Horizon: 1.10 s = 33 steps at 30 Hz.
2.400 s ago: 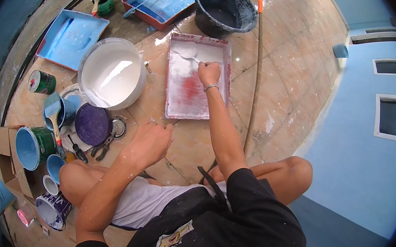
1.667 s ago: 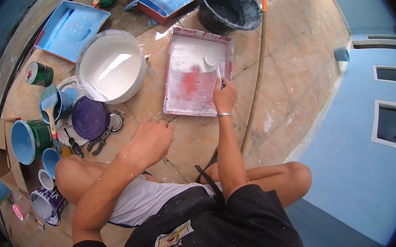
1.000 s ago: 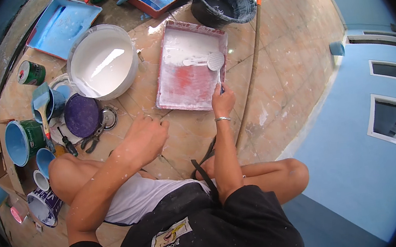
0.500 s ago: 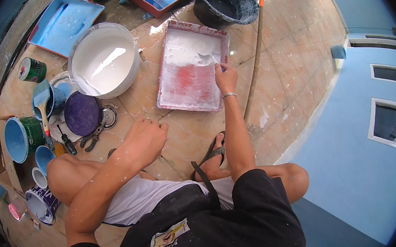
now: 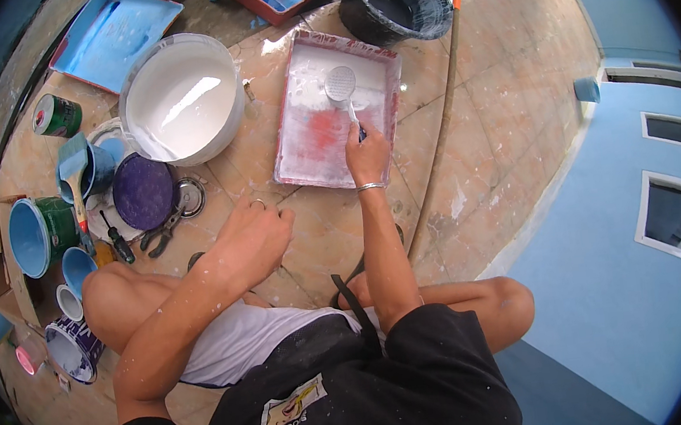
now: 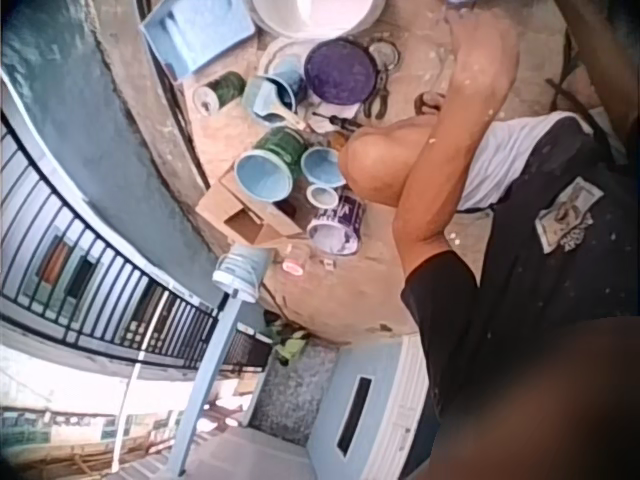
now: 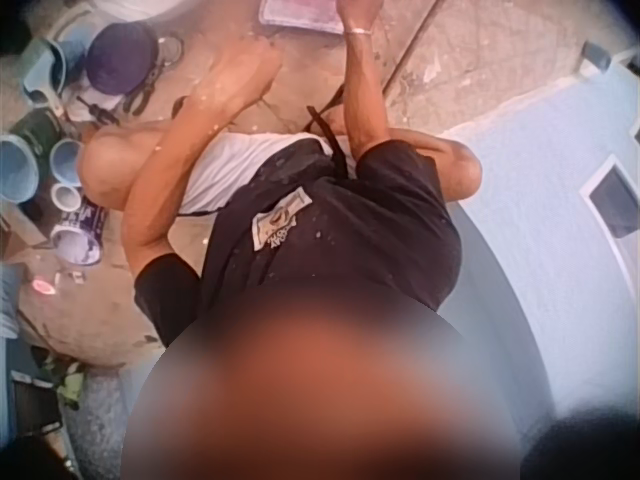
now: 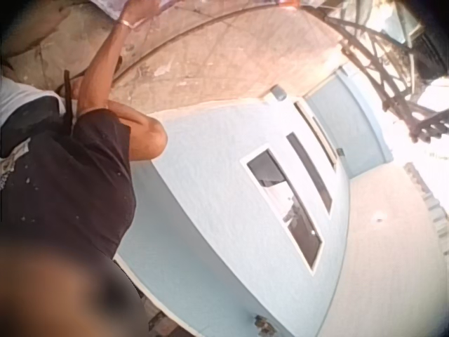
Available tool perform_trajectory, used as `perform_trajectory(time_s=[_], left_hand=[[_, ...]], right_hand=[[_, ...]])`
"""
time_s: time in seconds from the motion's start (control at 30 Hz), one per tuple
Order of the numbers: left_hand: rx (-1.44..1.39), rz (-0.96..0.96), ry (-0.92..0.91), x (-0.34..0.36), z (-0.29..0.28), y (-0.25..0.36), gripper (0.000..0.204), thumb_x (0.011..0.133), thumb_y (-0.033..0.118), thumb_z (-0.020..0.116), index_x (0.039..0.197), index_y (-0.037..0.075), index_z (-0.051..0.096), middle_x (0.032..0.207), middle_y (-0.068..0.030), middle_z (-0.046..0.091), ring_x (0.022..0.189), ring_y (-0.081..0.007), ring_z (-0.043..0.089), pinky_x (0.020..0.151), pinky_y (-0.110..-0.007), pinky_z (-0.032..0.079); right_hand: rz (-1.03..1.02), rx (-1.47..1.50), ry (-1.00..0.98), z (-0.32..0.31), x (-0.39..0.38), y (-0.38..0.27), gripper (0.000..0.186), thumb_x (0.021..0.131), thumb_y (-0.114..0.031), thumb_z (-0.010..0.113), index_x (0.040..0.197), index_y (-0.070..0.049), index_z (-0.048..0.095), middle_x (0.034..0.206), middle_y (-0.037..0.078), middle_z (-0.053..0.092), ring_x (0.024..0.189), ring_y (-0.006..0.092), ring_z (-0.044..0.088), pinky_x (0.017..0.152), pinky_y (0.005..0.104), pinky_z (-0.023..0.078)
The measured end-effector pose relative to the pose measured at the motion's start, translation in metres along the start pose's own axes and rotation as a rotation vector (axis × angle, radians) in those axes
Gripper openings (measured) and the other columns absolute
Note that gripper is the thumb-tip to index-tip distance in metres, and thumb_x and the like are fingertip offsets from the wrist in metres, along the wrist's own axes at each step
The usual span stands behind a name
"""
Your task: The person mixes white paint in a tray while sitting on the floor, then stands and uses a long-handled roller to apply paint to the ceiling of a covered outdoor corridor. The person repeatedly dips the roller and paints sections of the ceiling.
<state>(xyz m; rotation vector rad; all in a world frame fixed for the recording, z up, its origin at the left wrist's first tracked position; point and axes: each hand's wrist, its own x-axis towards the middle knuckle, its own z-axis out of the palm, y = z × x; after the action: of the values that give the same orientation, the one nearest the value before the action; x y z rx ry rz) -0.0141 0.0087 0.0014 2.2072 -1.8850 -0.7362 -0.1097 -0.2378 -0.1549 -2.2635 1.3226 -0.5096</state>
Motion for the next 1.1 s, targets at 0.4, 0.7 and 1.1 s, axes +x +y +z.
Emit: perform_trajectory(time_s=[0.4, 0.7, 1.1], left_hand=[[0.039, -0.01, 0.03, -0.005, 0.003, -0.004, 0.012, 0.084, 0.012, 0.065, 0.094, 0.005, 0.068, 0.084, -0.013, 0.073, 0.088, -0.027, 0.071, 0.084, -0.04, 0.047], [0.024, -0.015, -0.021, -0.004, 0.004, -0.002, 0.013, 0.083, 0.011, 0.066, 0.094, 0.004, 0.067, 0.085, -0.0133, 0.072, 0.089, -0.028, 0.07, 0.085, -0.04, 0.046], [0.007, -0.016, -0.1, 0.005, -0.004, 0.003, 0.017, 0.082, 0.008, 0.065, 0.098, 0.003, 0.064, 0.089, -0.0147, 0.071, 0.092, -0.0297, 0.069, 0.092, -0.041, 0.046]], right_hand=[[-0.057, -0.326, 0.12, -0.033, 0.051, 0.051, 0.028, 0.093, -0.031, 0.066, 0.112, -0.013, 0.077, 0.09, 0.02, 0.073, 0.083, 0.0393, 0.071, 0.072, 0.0493, 0.054], [-0.301, -0.364, -0.088, -0.014, 0.088, 0.063, 0.025, 0.09, -0.028, 0.069, 0.11, -0.014, 0.077, 0.096, 0.017, 0.073, 0.089, 0.0389, 0.069, 0.077, 0.0469, 0.055], [-0.216, -0.359, -0.141, -0.067, 0.054, 0.071, 0.024, 0.09, -0.021, 0.069, 0.112, -0.013, 0.076, 0.096, 0.019, 0.07, 0.09, 0.0382, 0.068, 0.077, 0.0471, 0.053]])
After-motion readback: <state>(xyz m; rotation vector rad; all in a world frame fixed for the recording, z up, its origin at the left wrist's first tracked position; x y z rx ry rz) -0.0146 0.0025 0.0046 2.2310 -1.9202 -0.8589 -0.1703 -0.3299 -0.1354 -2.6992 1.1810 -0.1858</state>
